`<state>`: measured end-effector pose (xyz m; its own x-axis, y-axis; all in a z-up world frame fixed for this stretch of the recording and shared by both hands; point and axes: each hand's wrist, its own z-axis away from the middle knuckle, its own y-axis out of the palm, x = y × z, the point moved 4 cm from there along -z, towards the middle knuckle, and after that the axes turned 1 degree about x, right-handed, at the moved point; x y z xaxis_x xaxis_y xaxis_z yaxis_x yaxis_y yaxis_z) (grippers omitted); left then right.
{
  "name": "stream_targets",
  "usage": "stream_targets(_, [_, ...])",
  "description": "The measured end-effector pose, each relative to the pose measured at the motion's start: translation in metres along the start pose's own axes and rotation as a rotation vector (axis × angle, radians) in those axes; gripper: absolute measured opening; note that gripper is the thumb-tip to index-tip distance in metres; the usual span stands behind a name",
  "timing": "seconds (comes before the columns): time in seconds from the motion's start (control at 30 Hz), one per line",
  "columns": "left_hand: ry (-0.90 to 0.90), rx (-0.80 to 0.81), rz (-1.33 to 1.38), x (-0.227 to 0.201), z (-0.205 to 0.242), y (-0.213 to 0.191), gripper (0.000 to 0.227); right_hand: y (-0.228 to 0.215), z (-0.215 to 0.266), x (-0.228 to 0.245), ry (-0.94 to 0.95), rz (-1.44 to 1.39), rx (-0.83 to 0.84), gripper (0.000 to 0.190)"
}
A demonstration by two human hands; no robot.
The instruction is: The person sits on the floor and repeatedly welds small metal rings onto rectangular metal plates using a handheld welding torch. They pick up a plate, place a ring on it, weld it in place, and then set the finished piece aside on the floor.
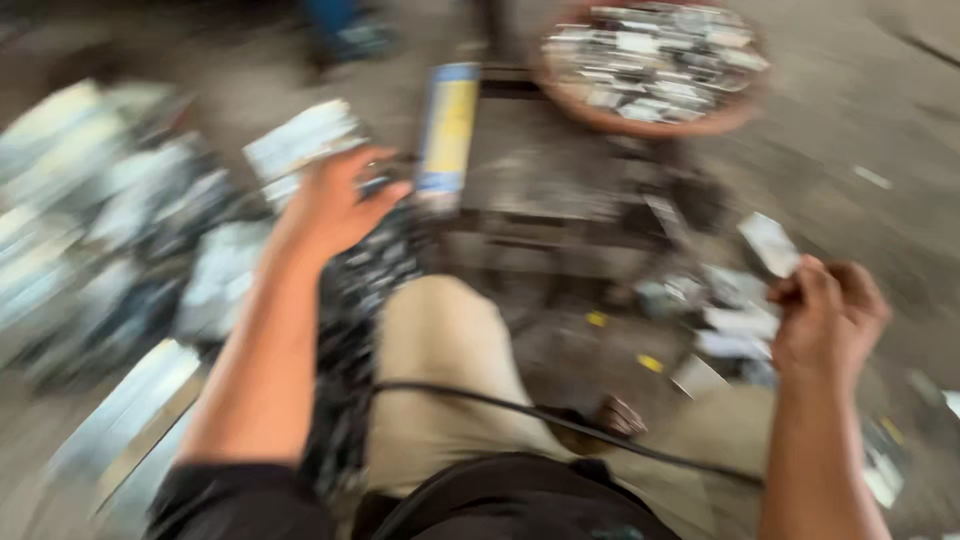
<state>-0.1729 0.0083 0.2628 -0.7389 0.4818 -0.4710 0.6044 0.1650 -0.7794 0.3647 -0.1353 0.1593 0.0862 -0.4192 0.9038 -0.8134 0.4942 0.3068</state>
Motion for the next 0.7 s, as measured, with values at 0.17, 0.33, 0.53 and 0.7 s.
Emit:
stream_targets(0.17, [-0.486,0.071,-0.379,0.053,0.046,-0.079,0.052,0.084,0.012,-0.075,0.102,0.210,0.299,0.011])
stream_targets(0.33, [-0.857,0.353,-0.662,0.116,0.120,-0.122,0.057,0.093,0.040,-0.144,0.128,0.559,0.539,0.018])
stream_targets(0.53, [-1.045,0.575,-0.679,0.140,0.222,-0.152,0.067,0.094,0.023,-0.176,0.013,0.463,0.604,0.012])
stream_targets(0.7, [-1.010,0.933,-0.614,0.095,0.280,-0.104,0.065,0.094,0.021,-0.183,0.054,0.444,0.599,0.011])
